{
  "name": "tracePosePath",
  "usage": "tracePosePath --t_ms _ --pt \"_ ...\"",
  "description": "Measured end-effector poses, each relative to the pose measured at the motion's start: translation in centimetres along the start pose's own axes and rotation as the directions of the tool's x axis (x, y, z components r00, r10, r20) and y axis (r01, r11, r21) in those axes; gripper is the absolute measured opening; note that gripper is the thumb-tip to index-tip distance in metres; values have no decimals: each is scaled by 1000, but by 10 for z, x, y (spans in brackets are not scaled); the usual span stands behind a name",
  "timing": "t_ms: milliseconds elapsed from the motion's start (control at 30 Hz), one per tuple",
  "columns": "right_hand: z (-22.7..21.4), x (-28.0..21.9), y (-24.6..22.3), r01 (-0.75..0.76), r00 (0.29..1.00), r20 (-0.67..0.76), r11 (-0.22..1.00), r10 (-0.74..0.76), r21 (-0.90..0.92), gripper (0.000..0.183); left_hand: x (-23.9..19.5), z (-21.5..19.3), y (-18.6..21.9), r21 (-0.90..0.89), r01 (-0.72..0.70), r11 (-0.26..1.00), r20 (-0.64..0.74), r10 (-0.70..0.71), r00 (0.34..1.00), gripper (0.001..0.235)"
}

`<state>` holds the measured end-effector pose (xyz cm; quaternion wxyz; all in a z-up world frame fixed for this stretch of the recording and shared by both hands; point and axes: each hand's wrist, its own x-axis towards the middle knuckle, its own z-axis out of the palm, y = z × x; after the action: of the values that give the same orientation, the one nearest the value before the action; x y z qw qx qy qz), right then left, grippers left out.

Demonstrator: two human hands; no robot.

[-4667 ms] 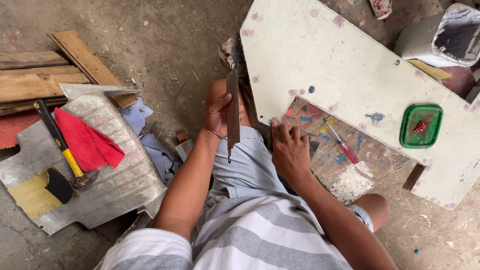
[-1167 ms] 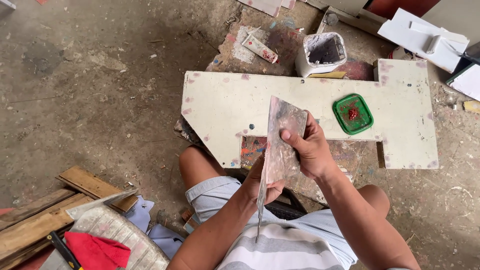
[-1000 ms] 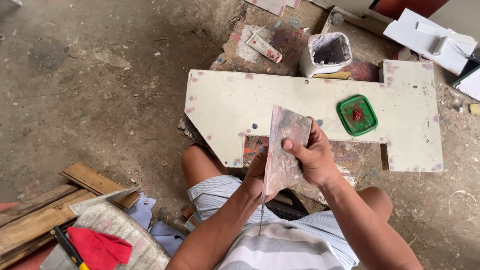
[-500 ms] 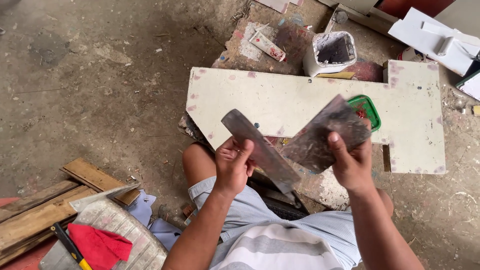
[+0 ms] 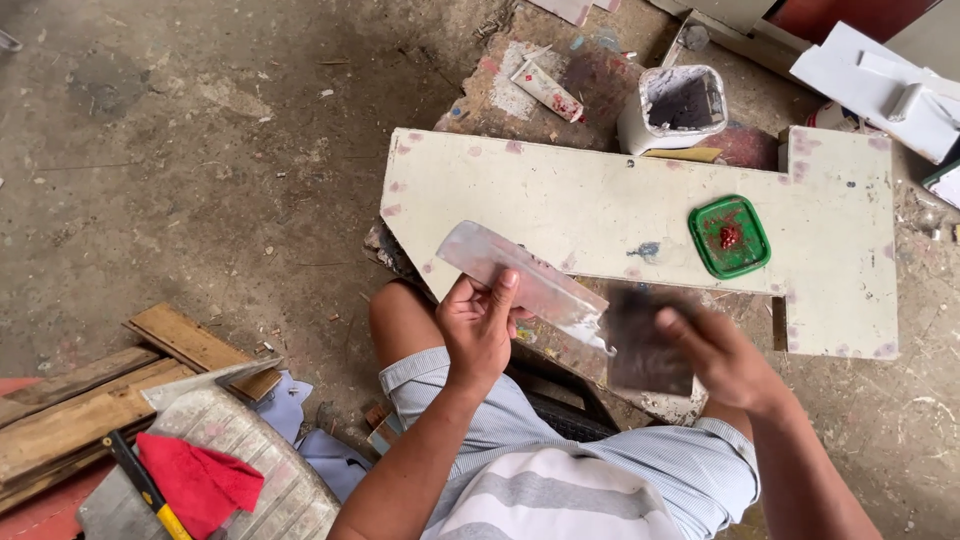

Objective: Finishing the surface and edges of a large white cutout letter using a metal scraper and sandpaper.

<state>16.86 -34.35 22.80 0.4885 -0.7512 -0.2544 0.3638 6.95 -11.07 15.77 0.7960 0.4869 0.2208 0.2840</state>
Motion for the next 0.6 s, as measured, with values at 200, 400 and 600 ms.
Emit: tracePosePath --t_ms 200,400,600 --pt "26 2 -8 206 855 -498 976 -143 75 23 1 9 2 67 -121 990 -20 123 992 20" --pt "61 14 51 216 884 -460 948 -89 232 16 -2 9 -2 91 -135 987 -32 138 990 16" --pt "63 27 39 279 877 -458 931 -147 234 16 -5 4 -15 71 -128 989 99 121 988 21"
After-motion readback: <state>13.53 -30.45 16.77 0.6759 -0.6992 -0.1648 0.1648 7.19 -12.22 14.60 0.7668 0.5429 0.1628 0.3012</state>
